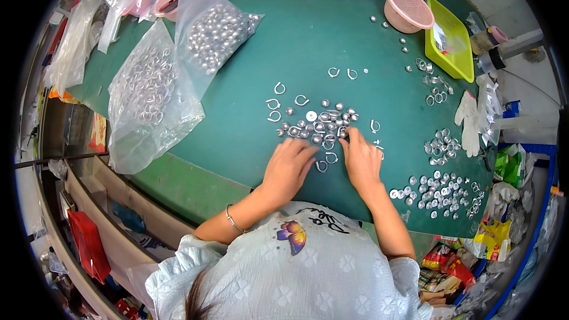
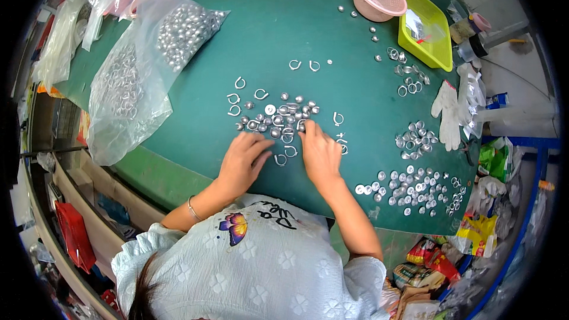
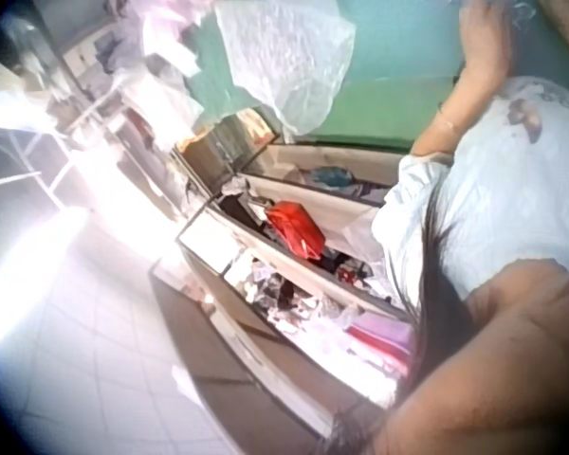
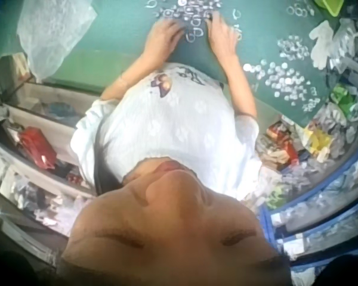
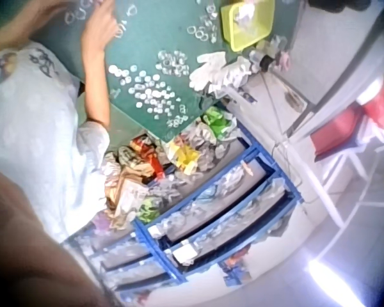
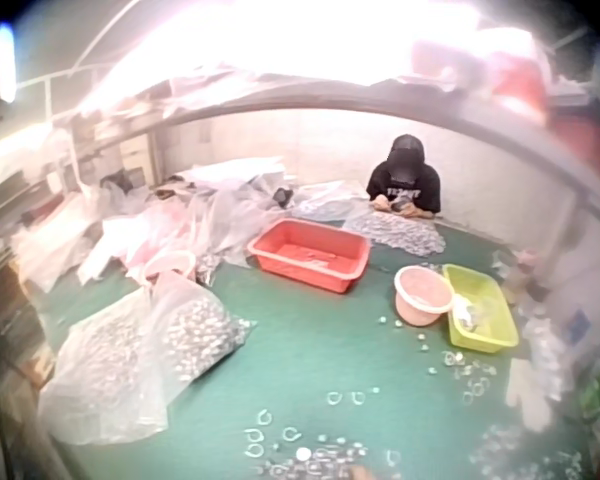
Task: The person repeatedly picks up small silver metal balls and C-shaped metal rings from a green table, inserts the balls into the rings, and places the assembled units into a clear plastic bag. The person also occasionally gathers loose rings and balls from the table surface.
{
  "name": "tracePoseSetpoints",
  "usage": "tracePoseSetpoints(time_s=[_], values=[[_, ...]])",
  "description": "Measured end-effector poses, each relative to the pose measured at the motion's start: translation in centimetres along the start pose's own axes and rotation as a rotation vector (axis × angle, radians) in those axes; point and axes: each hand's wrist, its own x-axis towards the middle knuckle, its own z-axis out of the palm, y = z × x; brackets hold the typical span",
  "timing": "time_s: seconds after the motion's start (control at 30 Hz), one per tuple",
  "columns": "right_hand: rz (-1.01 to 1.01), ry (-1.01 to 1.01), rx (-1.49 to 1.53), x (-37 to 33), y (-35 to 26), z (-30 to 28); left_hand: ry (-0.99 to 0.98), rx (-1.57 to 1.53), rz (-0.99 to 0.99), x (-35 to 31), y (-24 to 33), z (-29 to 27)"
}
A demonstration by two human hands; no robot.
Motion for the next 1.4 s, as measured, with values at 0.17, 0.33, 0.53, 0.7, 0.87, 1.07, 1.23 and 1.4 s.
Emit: tracePoseSetpoints(time_s=[0.17, 0.33, 0.53, 0.7, 0.87, 1.07, 1.23, 1.4], values=[[0.190, 0.028, 0.642, 0.0, 2.2, -0.7, 0.025, 0.094, 0.034, 1.8, -1.0, 0.9], [0.663, -0.183, 1.627, -0.1, 2.8, -3.3, -0.065, 0.174, 0.075, 2.3, -1.7, 1.5], [0.641, -0.263, 1.803, -0.8, 3.3, -3.7, -0.071, 0.087, 0.098, 2.6, -1.9, 1.1], [0.550, -0.429, 1.843, -1.7, 1.5, -4.3, -0.105, -0.713, -0.234, 3.3, 1.3, -0.4], [0.509, -0.481, 1.760, -2.0, 0.3, -4.3, -0.207, -0.910, -0.373, 3.4, 2.2, 0.6], [0.383, -0.108, 1.430, -3.4, -1.8, -3.3, -0.099, -0.797, -0.297, 3.0, 3.2, 0.5], [0.425, -0.193, 1.587, -3.5, -1.5, -3.6, -0.127, -0.804, -0.265, 3.2, 3.4, 0.0], [0.563, -0.294, 1.727, -3.3, -2.3, -5.2, -0.323, -1.401, -0.625, 4.0, 2.2, 0.0]])
